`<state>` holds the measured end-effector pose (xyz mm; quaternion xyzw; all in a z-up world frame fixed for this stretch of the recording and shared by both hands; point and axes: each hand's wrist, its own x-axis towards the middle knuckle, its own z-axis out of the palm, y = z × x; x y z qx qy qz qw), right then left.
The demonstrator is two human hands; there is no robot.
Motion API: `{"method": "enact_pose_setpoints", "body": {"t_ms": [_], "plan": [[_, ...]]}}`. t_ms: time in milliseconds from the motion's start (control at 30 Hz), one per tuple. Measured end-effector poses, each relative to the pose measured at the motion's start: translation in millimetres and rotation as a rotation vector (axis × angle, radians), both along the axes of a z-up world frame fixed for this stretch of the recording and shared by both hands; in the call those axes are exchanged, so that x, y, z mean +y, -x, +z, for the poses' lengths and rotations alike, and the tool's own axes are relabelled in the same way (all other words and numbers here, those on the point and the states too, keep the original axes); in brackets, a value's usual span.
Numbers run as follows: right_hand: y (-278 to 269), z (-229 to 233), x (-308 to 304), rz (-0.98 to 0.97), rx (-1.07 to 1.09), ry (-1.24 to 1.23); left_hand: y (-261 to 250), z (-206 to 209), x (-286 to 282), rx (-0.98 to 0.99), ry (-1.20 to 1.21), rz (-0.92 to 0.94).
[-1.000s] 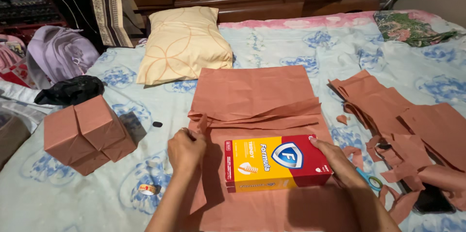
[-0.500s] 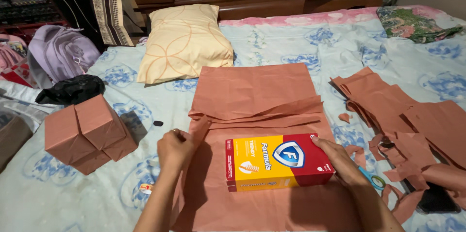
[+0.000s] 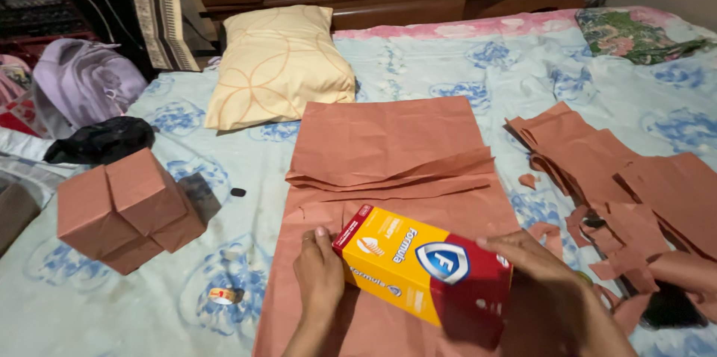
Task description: The person wraps a small rectangular box with pink paper on a bed. They fold the paper around the box, cut excess with scissors, and secure the folds with tape. The wrapped box is placed aside, and the person begins wrapping a second box.
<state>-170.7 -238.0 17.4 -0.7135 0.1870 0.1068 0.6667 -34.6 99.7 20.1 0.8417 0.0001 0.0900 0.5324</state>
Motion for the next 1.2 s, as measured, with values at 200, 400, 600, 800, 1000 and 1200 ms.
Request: {"method": "enact_pose_setpoints", "body": {"t_ms": [200,400,600,800,1000,1200], "plan": [[7.0,37.7,39.1,0.352,0.004,-0.306,-1.3,12.1,-65.0,0.143,0.505,-0.218],[3.0,62.0,88.2,0.039,0.061,-0.322,-16.9,6.2,-86.6,0.257,0.376,-0.399],[0.8,65.2,97.0,0.013,0.181,-0.113,-32.8,-4.7,-77.8,0.407,0.515,-0.297],[-0.4,52.8,83.0,0.006,0.034,-0.147,-64.0,-25.7,-58.7,-0.416,-0.590,-0.662],[-4.2,44.2,73.4,-0.032,0.108,-0.088,-81.1,-35.6,-78.7,-0.356,-0.885,-0.549],[-6.0,35.8,65.3,-0.035,0.190,0.076,-103.4,-9.2,-98.5,-0.078,-0.726,-0.445]]}}
